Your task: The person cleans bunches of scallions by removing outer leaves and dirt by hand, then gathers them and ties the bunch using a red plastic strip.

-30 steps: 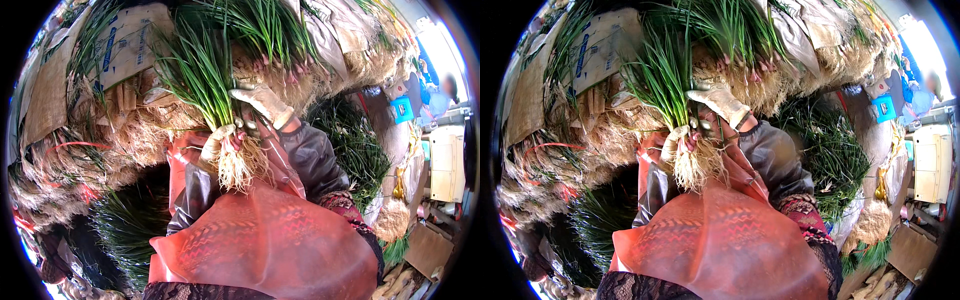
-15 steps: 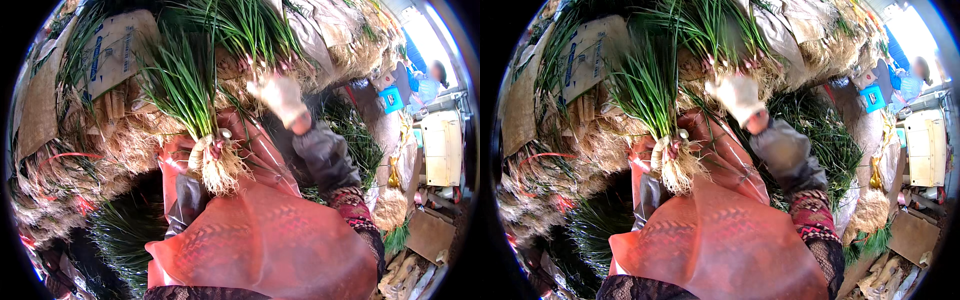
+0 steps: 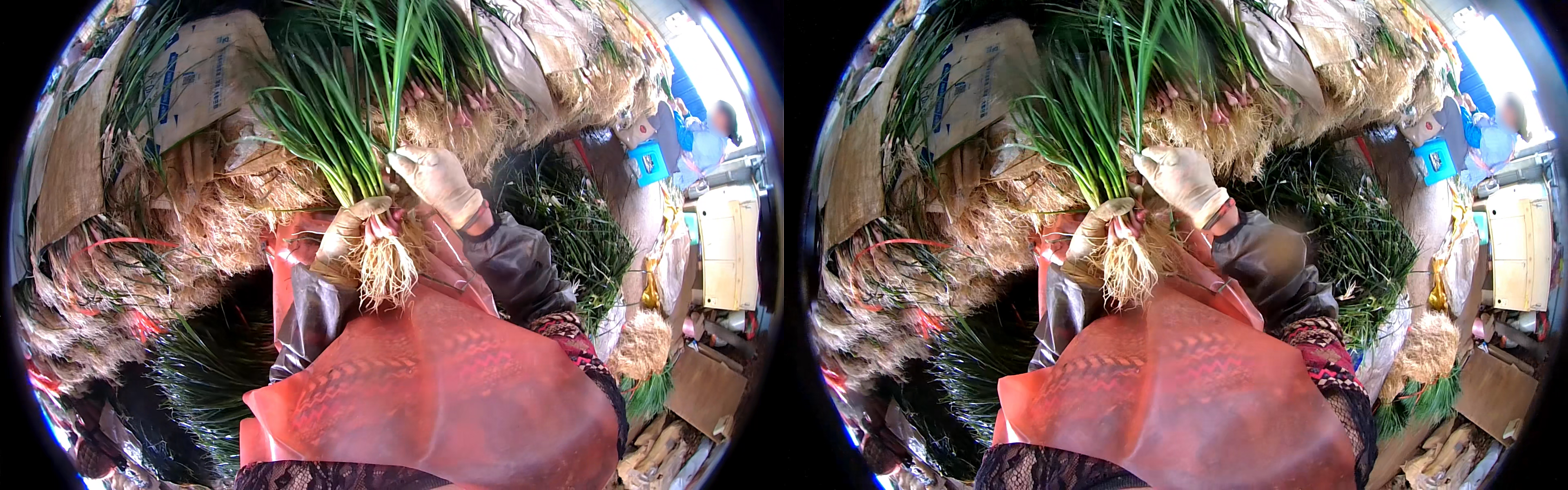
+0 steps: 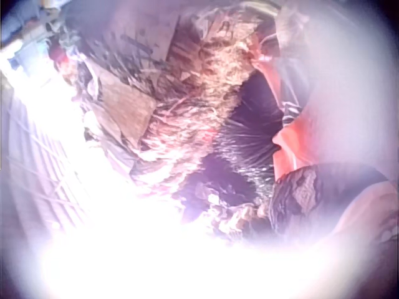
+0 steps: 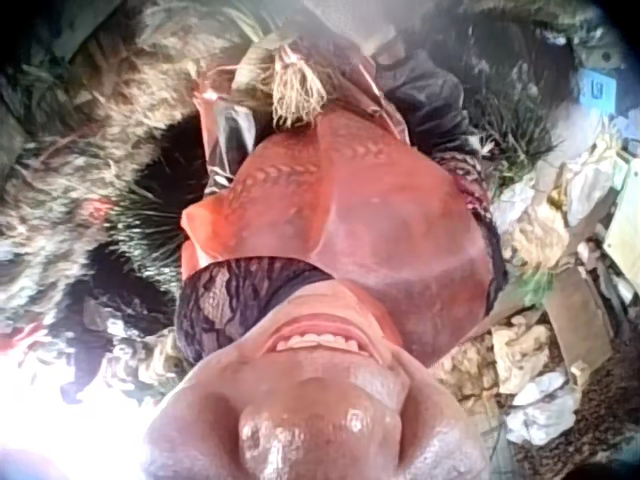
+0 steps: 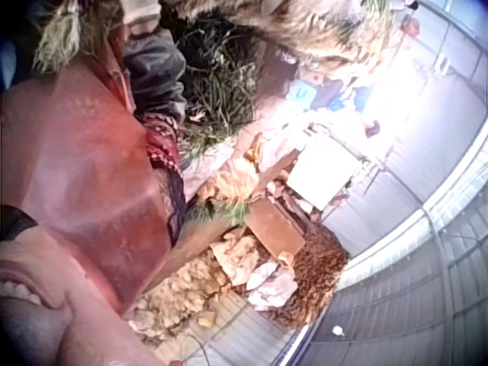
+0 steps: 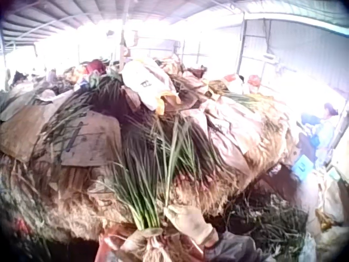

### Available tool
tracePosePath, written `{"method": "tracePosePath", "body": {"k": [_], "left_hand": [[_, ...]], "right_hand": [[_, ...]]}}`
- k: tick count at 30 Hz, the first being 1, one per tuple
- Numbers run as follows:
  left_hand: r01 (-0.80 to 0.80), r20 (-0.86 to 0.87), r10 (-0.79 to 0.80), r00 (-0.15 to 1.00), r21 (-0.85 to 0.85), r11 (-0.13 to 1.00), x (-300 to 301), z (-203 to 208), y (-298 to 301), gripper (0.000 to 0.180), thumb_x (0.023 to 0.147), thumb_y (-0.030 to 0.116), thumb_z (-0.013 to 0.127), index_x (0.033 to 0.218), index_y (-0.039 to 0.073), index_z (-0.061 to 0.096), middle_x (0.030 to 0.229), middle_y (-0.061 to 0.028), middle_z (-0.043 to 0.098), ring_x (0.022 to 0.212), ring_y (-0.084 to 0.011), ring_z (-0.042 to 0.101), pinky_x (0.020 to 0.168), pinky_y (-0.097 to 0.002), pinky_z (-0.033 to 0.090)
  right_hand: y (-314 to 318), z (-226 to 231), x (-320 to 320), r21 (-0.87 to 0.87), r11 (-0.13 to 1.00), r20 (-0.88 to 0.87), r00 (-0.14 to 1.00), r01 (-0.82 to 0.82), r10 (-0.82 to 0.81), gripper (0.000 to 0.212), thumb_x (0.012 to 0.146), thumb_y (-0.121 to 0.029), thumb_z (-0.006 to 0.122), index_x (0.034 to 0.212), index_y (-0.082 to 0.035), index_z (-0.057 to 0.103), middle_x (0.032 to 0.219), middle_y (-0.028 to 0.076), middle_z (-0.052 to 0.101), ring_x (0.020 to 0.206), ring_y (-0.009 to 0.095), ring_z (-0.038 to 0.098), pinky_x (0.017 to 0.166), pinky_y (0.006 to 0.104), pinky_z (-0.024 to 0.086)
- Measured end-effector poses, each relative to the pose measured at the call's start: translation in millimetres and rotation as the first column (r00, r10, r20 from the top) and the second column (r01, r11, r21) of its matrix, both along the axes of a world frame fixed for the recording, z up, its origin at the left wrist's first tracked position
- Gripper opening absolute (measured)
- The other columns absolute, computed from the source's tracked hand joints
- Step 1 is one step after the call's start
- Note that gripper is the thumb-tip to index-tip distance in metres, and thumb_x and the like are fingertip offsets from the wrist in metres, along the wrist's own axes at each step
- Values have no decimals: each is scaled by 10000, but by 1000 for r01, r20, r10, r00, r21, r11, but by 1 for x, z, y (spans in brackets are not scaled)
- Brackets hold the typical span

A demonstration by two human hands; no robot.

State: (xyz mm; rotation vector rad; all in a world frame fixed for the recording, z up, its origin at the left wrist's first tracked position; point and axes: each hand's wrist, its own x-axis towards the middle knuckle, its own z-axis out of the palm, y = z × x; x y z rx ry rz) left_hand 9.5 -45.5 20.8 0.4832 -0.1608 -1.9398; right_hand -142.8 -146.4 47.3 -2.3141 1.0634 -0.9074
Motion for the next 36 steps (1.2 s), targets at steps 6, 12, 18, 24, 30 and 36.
{"method": "tracePosePath", "body": {"k": [6, 12, 18, 24, 30, 36], "left_hand": [[-162, 156, 147, 977, 85, 983, -17, 7, -1, 301, 831, 89, 613, 1088, -55, 549, 939, -131, 622, 721, -200, 641, 625, -264, 568], [-217, -55, 212, 976, -101, 971, -12, 14, -1, 284, 838, 112, 622, 1060, -53, 559, 885, -125, 625, 831, -215, 624, 657, -286, 565], [-199, 164, 195, 967, 8, 980, 8, -36, 1, 368, 823, 166, 644, 1069, -83, 531, 848, -131, 601, 660, -189, 608, 641, -261, 543], [-121, -27, 119, 993, -66, 991, 9, -21, 10, 350, 827, 149, 640, 1075, -72, 527, 869, -138, 597, 667, -185, 600, 630, -253, 530], [-163, -92, 150, 984, -161, 973, 39, -15, 26, 333, 831, 131, 635, 1081, -60, 524, 890, -144, 592, 674, -180, 591, 618, -246, 518], [-95, -107, 82, 991, -120, 988, 32, -19, 27, 319, 836, 114, 630, 1086, -49, 521, 911, -151, 588, 681, -176, 583, 607, -238, 505]], "right_hand": [[8, 9, 4, -297, 953, -43, 996, 59, -75, 87, 784, -187, 633, 779, -100, 624, 702, 58, 625, 603, 248, 615, 523, 340, 487], [10, 4, 17, -133, 960, 88, 968, 246, -235, 122, 821, -218, 617, 761, -111, 614, 675, 77, 614, 569, 281, 600, 506, 359, 471], [20, -3, 24, -145, 956, 90, 966, 255, -243, 104, 792, -221, 644, 801, -118, 630, 708, 77, 621, 617, 279, 611, 537, 361, 475], [25, -9, 32, -160, 935, 91, 948, 315, -304, 129, 798, -233, 628, 739, -122, 599, 672, 73, 607, 597, 290, 601, 523, 379, 473], [-30, -35, -47, -101, 886, -158, 872, 452, -463, 228, 867, -280, 512, 783, -92, 610, 654, 122, 601, 606, 313, 595, 542, 404, 457], [-24, 10, -69, -36, 997, -667, 742, 61, -69, 296, 843, -399, 591, 892, -126, 694, 687, 36, 661, 605, 177, 634, 623, 305, 491]]}}
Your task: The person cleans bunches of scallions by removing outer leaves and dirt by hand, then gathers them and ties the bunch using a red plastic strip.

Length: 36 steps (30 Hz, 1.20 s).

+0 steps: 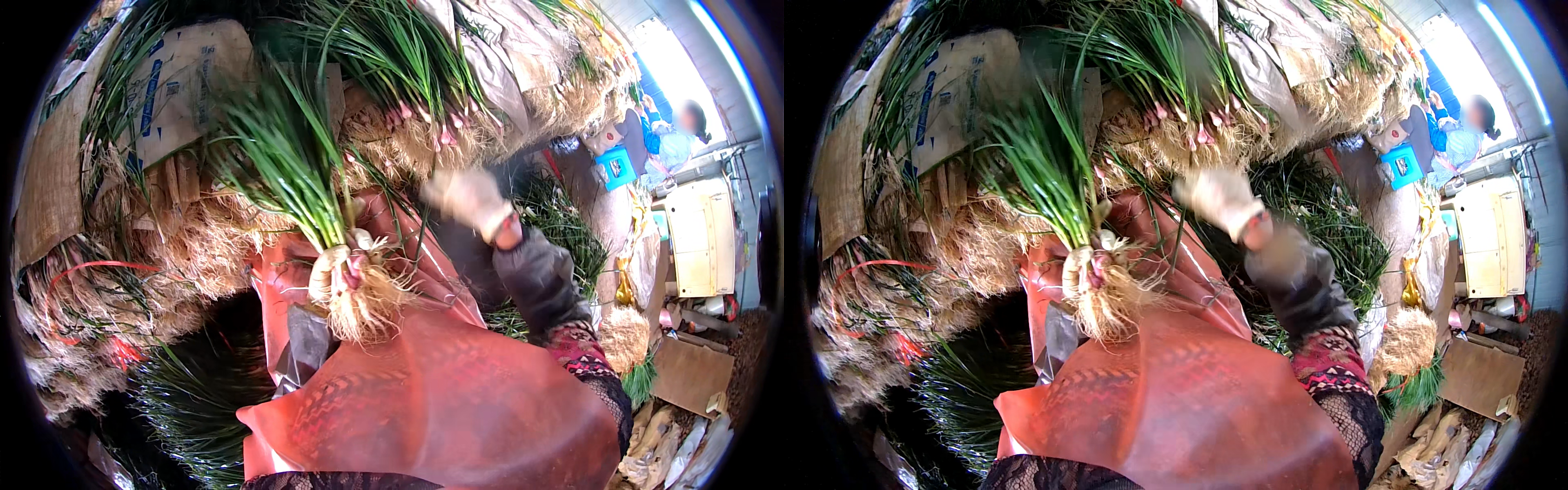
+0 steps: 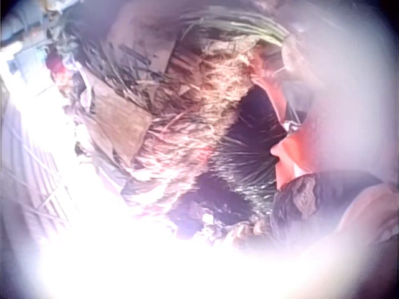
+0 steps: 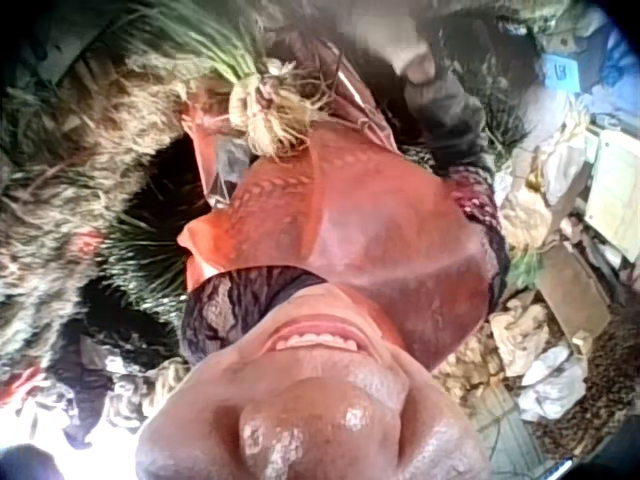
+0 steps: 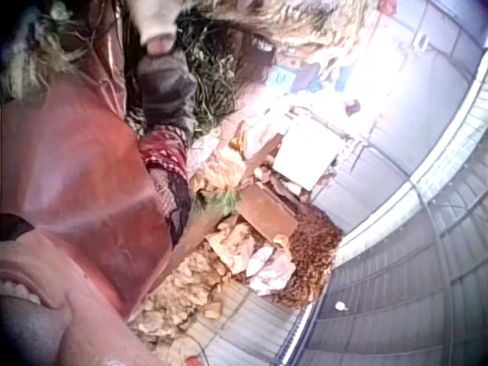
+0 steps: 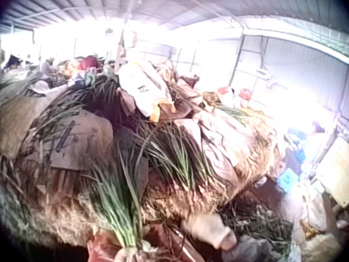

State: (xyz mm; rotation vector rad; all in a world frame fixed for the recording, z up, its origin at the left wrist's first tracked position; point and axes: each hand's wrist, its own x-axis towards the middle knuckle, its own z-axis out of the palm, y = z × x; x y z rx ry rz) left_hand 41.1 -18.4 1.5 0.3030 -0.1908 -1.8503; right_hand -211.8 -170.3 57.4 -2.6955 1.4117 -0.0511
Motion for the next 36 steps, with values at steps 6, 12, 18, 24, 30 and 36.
{"method": "tracePosePath", "body": {"k": [6, 12, 18, 24, 30, 36], "left_hand": [[80, -30, -80, 996, 14, 997, -18, 7, -13, 306, 840, 97, 626, 1092, -38, 517, 932, -158, 584, 688, -172, 574, 596, -231, 493], [144, 32, -143, 989, -45, 989, -31, -18, -39, 337, 836, 207, 640, 1037, -47, 549, 950, -151, 585, 717, -176, 585, 593, -234, 488], [18, -85, -13, 996, 63, 998, -36, 0, -32, 345, 827, 193, 665, 1032, -53, 534, 932, -155, 597, 782, -199, 616, 667, -237, 532], [75, -51, -76, 996, -10, 997, -21, 1, -13, 352, 836, 135, 635, 1132, 9, 491, 952, -126, 587, 752, -166, 610, 594, -256, 542], [6, 11, -6, 1000, -8, 1000, -18, 20, -5, 334, 835, 143, 637, 1111, 4, 510, 948, -131, 600, 757, -173, 623, 584, -248, 549], [-49, 72, 53, 996, -63, 997, -9, 38, 2, 318, 833, 151, 639, 1091, -1, 529, 943, -136, 614, 761, -179, 636, 575, -240, 556]], "right_hand": [[-115, 18, 44, 670, 702, 577, 426, 242, -697, 150, 860, -196, 576, 772, -98, 649, 574, 14, 609, 469, 109, 542, 423, 279, 405], [-7, 23, 76, 456, 875, 723, 641, -166, -256, 147, 861, -207, 607, 860, -66, 645, 630, 58, 618, 525, 174, 584, 504, 327, 471], [18, 3, 87, -292, 956, 645, 737, -6, 202, 96, 827, -233, 632, 818, -137, 635, 650, 54, 617, 569, 232, 612, 518, 335, 477], [-24, 5, 74, -57, 943, 719, 668, 328, -189, 183, 876, -280, 611, 915, -110, 665, 727, 82, 654, 591, 172, 598, 552, 292, 471], [16, -103, 12, -64, 973, -28, 975, -222, 221, 167, 867, -235, 553, 849, -134, 686, 929, 32, 672, 751, 207, 646, 668, 326, 515], [9, -46, -23, -15, 985, -107, 979, 172, -173, 306, 856, -374, 533, 814, -102, 665, 825, 133, 669, 780, 289, 658, 690, 411, 514]]}}
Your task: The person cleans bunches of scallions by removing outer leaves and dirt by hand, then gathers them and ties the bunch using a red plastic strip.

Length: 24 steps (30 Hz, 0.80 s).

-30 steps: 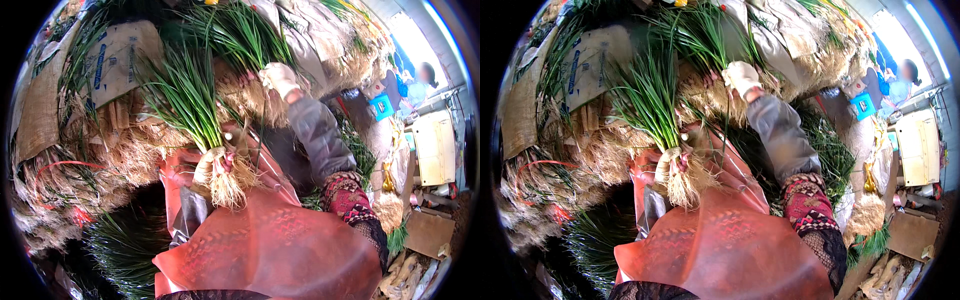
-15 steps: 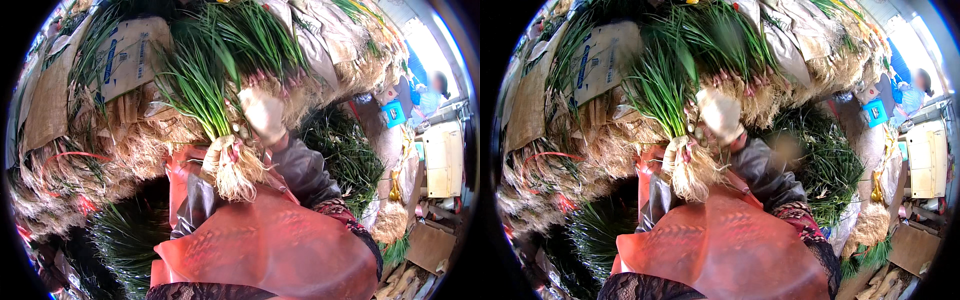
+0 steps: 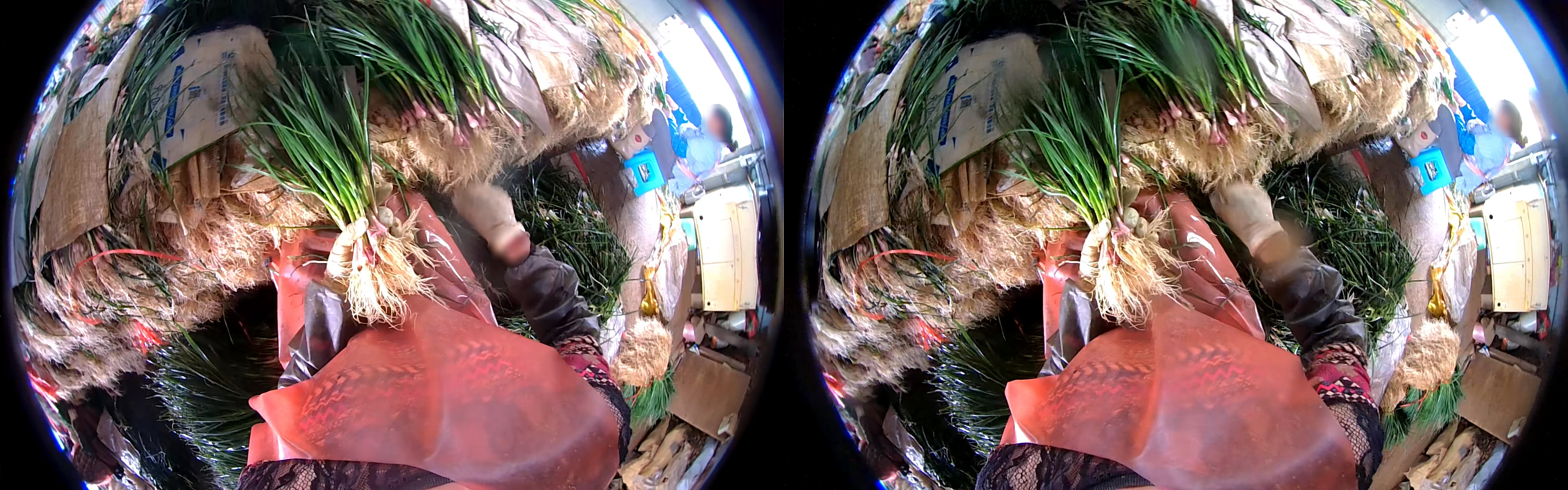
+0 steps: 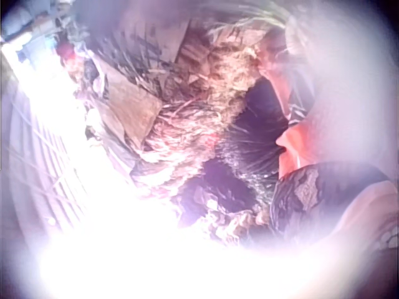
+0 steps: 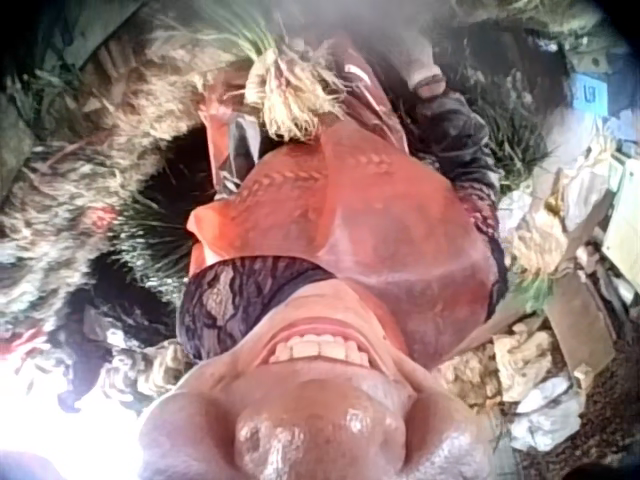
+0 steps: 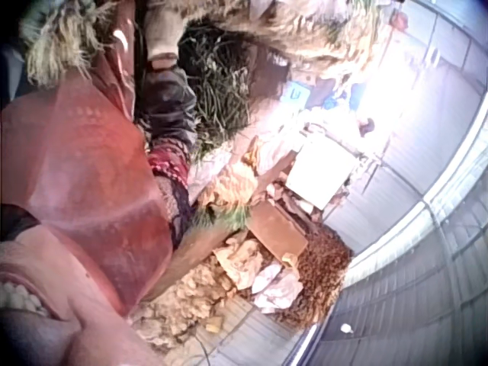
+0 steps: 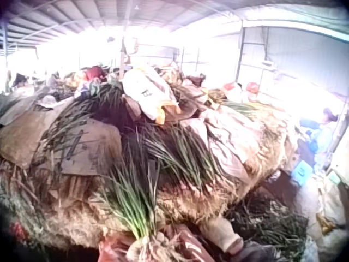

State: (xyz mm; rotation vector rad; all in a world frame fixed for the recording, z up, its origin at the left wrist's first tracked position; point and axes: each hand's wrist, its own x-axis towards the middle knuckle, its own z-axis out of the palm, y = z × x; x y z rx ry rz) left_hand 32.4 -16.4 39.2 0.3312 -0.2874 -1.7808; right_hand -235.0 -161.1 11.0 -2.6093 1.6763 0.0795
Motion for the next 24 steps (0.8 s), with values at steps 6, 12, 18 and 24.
{"method": "tracePosePath", "body": {"k": [6, 12, 18, 24], "left_hand": [[-44, 52, 44, 998, -7, 999, 0, 24, -17, 305, 832, 159, 641, 1070, -6, 548, 939, -141, 627, 766, -186, 649, 565, -232, 563], [-68, -99, 88, 991, 188, 980, -31, 10, -21, 328, 832, 114, 618, 1116, -21, 526, 895, -103, 618, 744, -145, 599, 614, -246, 543], [258, -15, -263, 965, 257, 931, -34, -27, -42, 260, 884, 188, 598, 1008, -13, 490, 773, -7, 439, 531, 18, 388, 393, -61, 268], [-97, 3, 98, 995, 190, 977, -49, -1, -29, 301, 832, 87, 633, 1099, -26, 552, 1003, -145, 611, 774, -164, 576, 573, -168, 471]], "right_hand": [[-98, 45, 28, -227, 938, 386, 908, 262, -160, 416, 791, -495, 576, 857, -92, 658, 823, 130, 654, 795, 314, 618, 691, 431, 442], [-15, 78, 58, 497, 866, 846, 249, -45, -472, 161, 851, -195, 636, 883, -42, 676, 742, 46, 664, 619, 109, 584, 552, 235, 450], [24, 27, 80, 646, 499, 590, -36, -577, -806, 204, 848, -141, 644, 1001, -6, 654, 851, 43, 658, 723, 109, 597, 646, 217, 491], [10, 54, 91, 466, 824, 865, -27, -322, -500, 159, 854, -114, 629, 969, -12, 672, 784, 29, 636, 659, 76, 572, 612, 198, 459]]}}
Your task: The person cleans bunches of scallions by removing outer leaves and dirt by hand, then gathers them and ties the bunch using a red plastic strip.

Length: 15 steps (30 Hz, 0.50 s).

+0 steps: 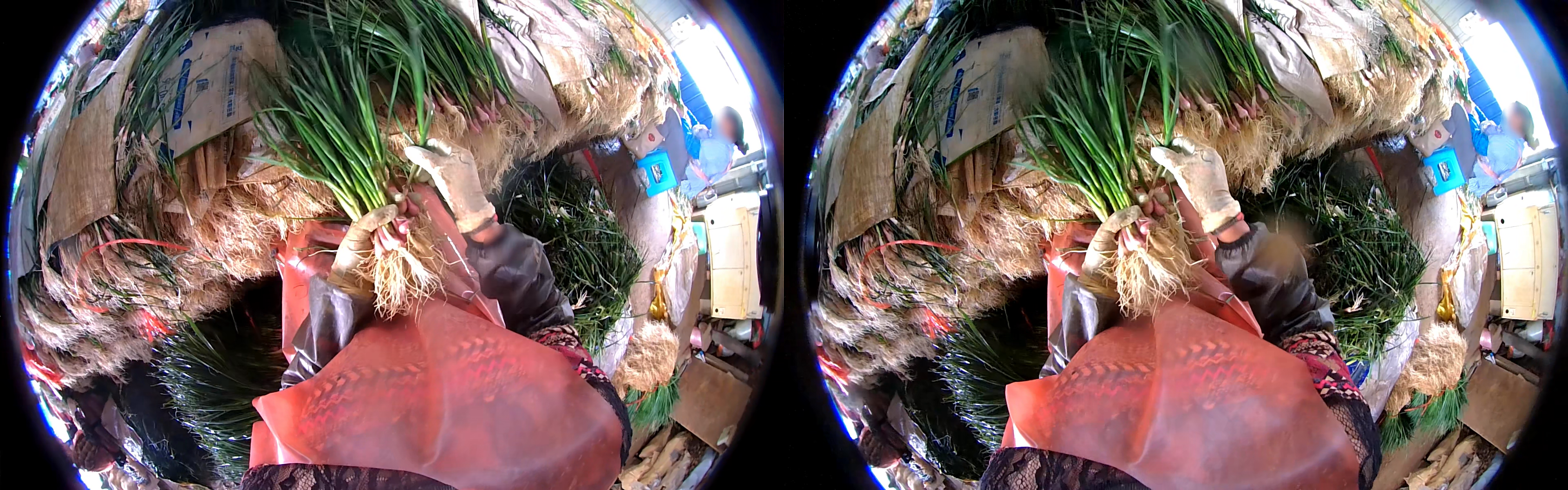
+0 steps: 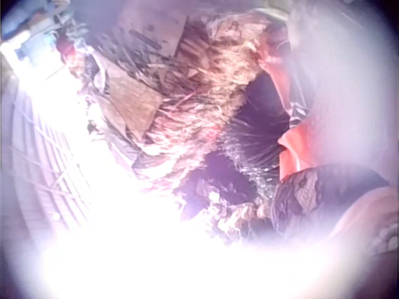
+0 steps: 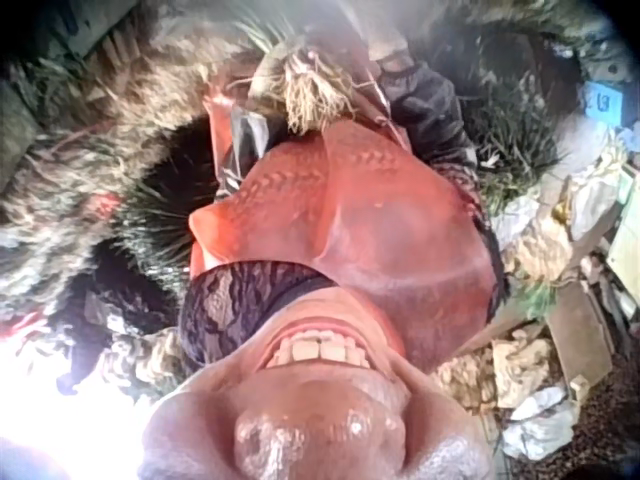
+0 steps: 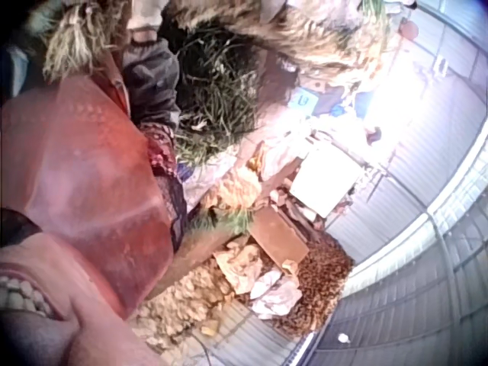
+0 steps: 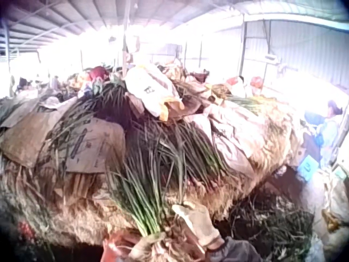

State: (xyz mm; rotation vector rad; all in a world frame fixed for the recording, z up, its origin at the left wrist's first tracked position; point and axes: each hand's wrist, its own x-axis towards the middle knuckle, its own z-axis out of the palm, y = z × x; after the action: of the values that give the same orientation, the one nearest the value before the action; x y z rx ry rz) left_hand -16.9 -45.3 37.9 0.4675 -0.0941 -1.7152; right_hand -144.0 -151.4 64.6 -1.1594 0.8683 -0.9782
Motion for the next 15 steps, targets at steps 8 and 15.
{"method": "tracePosePath", "body": {"k": [8, 15], "left_hand": [[97, -117, -122, 986, -201, 975, 10, 2, 5, 300, 817, 97, 636, 1079, -23, 551, 1125, -198, 531, 858, -178, 566, 762, -235, 488], [12, 17, -10, 1000, -127, 992, 18, 14, 14, 327, 819, 118, 644, 1088, -17, 516, 1085, -177, 566, 808, -181, 594, 800, -289, 522]], "right_hand": [[-16, -2, -17, 143, 848, 314, 836, -510, 450, 427, 944, -233, 483, 1269, 44, 493, 682, -49, 438, 609, 47, 392, 544, 201, 384], [-17, 5, 2, -604, 691, -459, 882, -397, 106, 142, 852, -150, 596, 960, -126, 684, 773, 10, 633, 644, 104, 598, 550, 250, 439]]}}
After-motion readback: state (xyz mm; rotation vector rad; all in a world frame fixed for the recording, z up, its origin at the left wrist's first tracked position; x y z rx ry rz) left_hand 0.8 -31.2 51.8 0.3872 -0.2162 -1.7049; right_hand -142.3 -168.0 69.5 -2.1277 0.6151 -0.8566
